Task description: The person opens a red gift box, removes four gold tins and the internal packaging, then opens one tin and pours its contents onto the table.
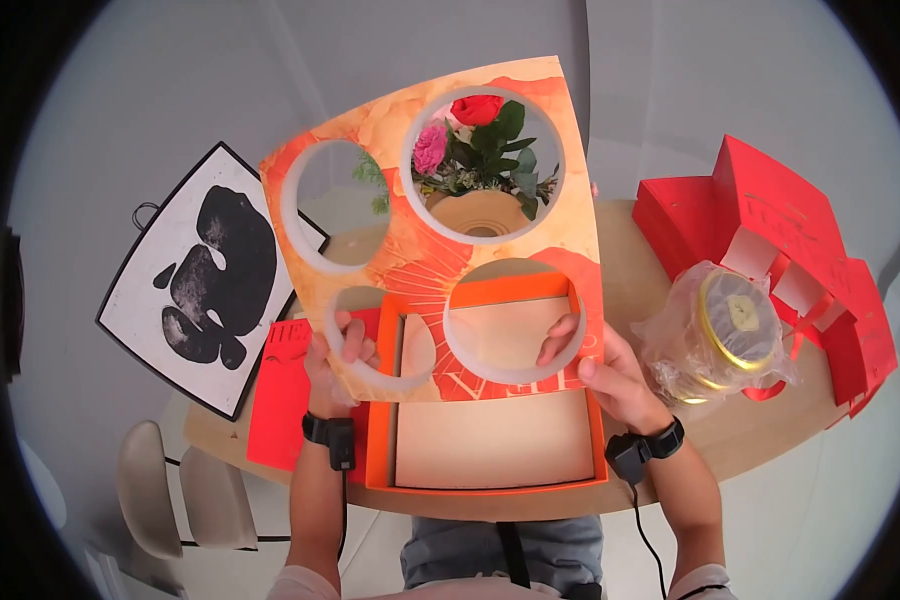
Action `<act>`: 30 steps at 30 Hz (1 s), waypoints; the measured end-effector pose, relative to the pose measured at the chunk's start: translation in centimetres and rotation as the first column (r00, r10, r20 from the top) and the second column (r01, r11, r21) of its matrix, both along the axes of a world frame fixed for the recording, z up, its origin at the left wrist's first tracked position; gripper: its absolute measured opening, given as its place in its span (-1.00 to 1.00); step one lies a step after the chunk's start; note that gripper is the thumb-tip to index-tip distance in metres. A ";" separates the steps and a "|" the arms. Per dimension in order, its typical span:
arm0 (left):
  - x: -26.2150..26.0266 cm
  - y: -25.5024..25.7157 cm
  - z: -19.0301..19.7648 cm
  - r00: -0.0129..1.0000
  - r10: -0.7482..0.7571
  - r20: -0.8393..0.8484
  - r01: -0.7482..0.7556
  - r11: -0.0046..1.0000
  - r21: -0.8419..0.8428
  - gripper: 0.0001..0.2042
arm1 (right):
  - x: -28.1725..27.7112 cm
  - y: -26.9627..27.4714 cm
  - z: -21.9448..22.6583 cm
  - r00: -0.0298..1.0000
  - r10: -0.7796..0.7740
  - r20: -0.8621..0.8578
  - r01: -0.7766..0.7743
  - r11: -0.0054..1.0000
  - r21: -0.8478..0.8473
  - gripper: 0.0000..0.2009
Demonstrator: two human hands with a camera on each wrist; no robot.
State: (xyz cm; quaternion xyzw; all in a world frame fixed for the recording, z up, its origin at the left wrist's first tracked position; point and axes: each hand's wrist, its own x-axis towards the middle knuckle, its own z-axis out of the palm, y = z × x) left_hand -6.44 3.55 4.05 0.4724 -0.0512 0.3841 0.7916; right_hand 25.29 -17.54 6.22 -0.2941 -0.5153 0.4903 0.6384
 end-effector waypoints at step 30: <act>0.6 -1.4 1.6 0.995 0.011 -0.104 -0.013 1.000 -0.022 -0.45 | 0.3 0.2 -0.4 0.979 -0.014 -0.204 0.016 1.000 0.006 -0.34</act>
